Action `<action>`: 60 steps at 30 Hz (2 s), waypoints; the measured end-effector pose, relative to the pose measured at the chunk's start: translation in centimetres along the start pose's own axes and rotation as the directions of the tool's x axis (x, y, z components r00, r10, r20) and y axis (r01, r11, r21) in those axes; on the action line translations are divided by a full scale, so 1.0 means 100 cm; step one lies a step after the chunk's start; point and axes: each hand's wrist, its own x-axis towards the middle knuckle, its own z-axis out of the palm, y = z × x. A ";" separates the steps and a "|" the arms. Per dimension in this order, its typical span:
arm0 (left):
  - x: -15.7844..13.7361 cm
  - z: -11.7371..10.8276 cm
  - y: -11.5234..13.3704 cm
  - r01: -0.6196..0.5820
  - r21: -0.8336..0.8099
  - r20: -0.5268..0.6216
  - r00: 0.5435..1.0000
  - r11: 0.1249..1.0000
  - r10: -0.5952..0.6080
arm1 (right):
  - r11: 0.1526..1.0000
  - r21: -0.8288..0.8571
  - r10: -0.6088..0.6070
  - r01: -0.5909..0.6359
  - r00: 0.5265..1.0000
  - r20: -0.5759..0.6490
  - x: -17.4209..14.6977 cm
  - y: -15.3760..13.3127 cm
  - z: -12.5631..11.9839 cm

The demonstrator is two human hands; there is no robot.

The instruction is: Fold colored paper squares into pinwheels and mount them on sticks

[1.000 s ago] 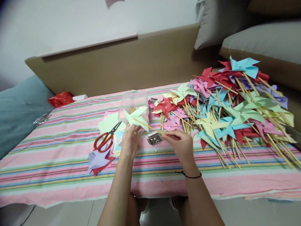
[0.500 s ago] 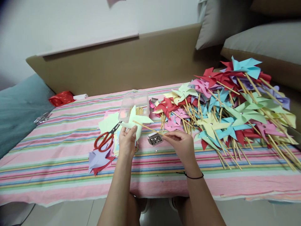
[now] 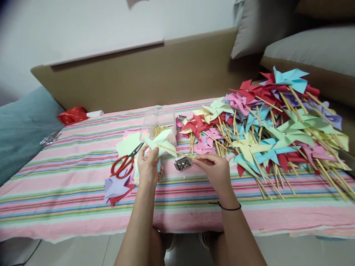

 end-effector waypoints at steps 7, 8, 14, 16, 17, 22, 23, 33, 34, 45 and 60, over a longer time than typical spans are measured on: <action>-0.001 0.000 0.002 -0.008 0.019 -0.022 1.000 1.000 0.008 | 1.000 -0.001 -0.019 0.019 1.000 0.003 0.001 0.001 -0.002; -0.001 0.000 0.001 -0.006 0.022 -0.021 1.000 1.000 0.007 | 1.000 0.001 -0.022 0.022 1.000 0.003 0.001 0.002 -0.003; 0.000 0.002 0.001 0.068 -0.006 0.020 0.997 0.998 -0.068 | 0.999 0.013 -0.033 0.033 0.999 0.008 0.002 0.004 -0.005; -0.001 0.003 0.003 0.092 0.000 0.056 0.994 0.996 -0.092 | 0.999 0.010 -0.038 0.038 0.999 0.008 0.003 0.005 -0.005; -0.001 0.004 0.004 0.095 0.008 0.070 0.993 0.995 -0.096 | 0.999 0.012 -0.039 0.039 0.999 0.011 0.003 0.005 -0.006; -0.001 0.003 0.005 0.096 0.020 0.108 0.989 0.995 -0.098 | 0.999 0.026 -0.035 0.034 0.999 0.036 0.004 0.005 -0.008; -0.001 0.003 0.004 0.099 0.019 0.109 0.989 0.995 -0.101 | 0.999 0.027 -0.035 0.034 0.999 0.039 0.004 0.005 -0.008; 0.003 -0.004 0.007 -0.012 0.174 0.083 0.997 0.985 -0.002 | 0.995 -0.024 -0.095 0.096 0.995 0.042 0.005 0.008 -0.013; 0.003 -0.006 0.008 -0.035 0.219 0.102 0.995 0.975 0.013 | 0.994 -0.040 -0.097 0.099 0.995 0.038 0.005 0.009 -0.014; 0.008 -0.011 0.014 -0.022 0.256 0.039 0.999 0.967 0.012 | 0.999 -0.020 0.035 -0.036 0.998 -0.054 0.006 0.007 -0.016; -0.018 0.021 -0.014 -0.006 0.310 0.375 0.920 0.951 -0.116 | 0.985 0.107 0.127 -0.137 0.987 0.095 -0.005 -0.007 0.015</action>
